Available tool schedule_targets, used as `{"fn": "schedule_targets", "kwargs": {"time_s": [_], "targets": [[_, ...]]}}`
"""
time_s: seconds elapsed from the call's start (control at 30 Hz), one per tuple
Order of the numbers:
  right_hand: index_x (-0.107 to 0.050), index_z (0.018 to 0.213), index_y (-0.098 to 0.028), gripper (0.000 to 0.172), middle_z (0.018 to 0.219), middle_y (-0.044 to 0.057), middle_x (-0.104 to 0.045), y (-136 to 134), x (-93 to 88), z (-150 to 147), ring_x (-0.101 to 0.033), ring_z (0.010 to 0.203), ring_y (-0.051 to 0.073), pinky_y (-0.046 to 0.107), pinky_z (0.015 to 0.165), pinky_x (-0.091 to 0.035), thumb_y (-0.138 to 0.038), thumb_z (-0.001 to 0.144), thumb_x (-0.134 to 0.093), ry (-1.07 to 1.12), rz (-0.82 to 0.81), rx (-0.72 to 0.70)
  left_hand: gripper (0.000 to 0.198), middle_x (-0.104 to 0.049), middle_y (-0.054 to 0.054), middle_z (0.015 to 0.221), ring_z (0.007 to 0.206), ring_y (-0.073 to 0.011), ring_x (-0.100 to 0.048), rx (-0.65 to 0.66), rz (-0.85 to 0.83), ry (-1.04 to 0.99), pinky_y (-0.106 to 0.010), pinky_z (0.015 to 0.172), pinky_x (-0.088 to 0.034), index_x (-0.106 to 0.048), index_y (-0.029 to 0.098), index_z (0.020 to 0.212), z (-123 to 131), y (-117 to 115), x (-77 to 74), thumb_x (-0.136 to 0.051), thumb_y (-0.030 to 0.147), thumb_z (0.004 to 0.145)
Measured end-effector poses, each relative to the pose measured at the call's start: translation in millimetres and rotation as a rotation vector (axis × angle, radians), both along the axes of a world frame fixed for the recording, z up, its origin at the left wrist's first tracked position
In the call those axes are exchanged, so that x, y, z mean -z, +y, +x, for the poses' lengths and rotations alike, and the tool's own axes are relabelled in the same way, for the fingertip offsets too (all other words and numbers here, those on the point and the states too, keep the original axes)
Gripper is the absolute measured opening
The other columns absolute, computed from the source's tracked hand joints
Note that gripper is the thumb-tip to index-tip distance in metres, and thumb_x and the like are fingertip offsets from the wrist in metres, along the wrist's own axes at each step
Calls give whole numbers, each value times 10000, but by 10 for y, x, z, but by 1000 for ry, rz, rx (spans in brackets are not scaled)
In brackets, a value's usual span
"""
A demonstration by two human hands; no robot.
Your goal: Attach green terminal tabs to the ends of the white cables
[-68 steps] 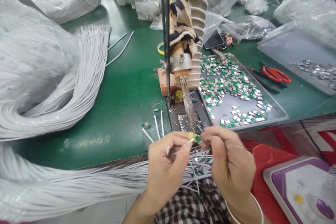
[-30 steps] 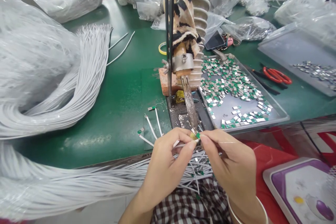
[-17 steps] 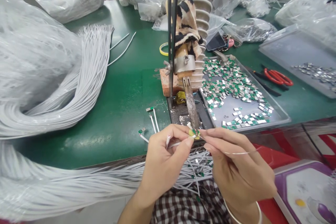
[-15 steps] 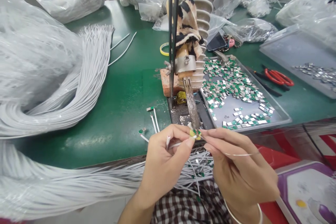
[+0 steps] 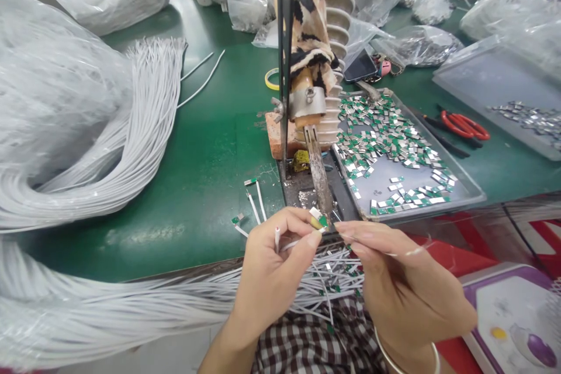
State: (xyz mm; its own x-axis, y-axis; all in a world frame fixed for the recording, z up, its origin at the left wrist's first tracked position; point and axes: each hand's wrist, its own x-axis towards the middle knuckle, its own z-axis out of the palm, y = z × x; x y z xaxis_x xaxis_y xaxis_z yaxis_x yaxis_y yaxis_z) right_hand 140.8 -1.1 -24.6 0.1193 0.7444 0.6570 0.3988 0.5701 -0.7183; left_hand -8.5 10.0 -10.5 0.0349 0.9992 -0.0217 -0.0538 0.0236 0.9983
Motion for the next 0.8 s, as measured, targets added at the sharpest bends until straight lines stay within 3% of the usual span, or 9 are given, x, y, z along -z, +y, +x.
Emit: {"fn": "schedule_targets", "kwargs": {"time_s": [0.13,0.3,0.6,0.7,0.8], "targets": [[-713,948,-203,238,954,33,-753,36,10,-20,-729,855,199,351,731,-631,-22,795,-691,-54,23,68,204,-686,6,848,727,-87,-599,-40,15,78,-171,613,-445,-639,180,661,19,16,-35,-584,129,851],[-731,984,-179,263,979,28,-738,64,-17,-48,-707,851,150,290,754,-613,1,793,-707,-103,88,93,211,-707,44,742,601,-62,-557,-54,11,64,-152,548,-436,-639,186,666,53,37,-82,-576,144,863],[-713,976,-153,275,1003,43,-726,3,-54,-37,-696,907,172,311,802,-587,32,773,-694,-41,44,-8,225,-743,39,759,625,-72,-597,-43,65,131,-163,562,-446,-614,186,656,47,-8,-103,-563,145,871],[-705,1021,-193,255,841,27,-696,-35,-50,-23,-670,781,178,336,669,-564,-29,839,-634,125,-14,-67,238,-732,37,761,626,-72,-592,-59,79,164,-171,559,-436,-591,182,641,50,-27,-79,-559,148,875],[-679,1077,-218,262,604,-30,-517,-60,-74,21,-512,541,114,260,484,-437,-119,973,-460,366,-222,-234,240,-729,28,771,612,-76,-581,-59,94,201,-185,540,-418,-588,180,643,52,-31,-62,-557,152,880]]}}
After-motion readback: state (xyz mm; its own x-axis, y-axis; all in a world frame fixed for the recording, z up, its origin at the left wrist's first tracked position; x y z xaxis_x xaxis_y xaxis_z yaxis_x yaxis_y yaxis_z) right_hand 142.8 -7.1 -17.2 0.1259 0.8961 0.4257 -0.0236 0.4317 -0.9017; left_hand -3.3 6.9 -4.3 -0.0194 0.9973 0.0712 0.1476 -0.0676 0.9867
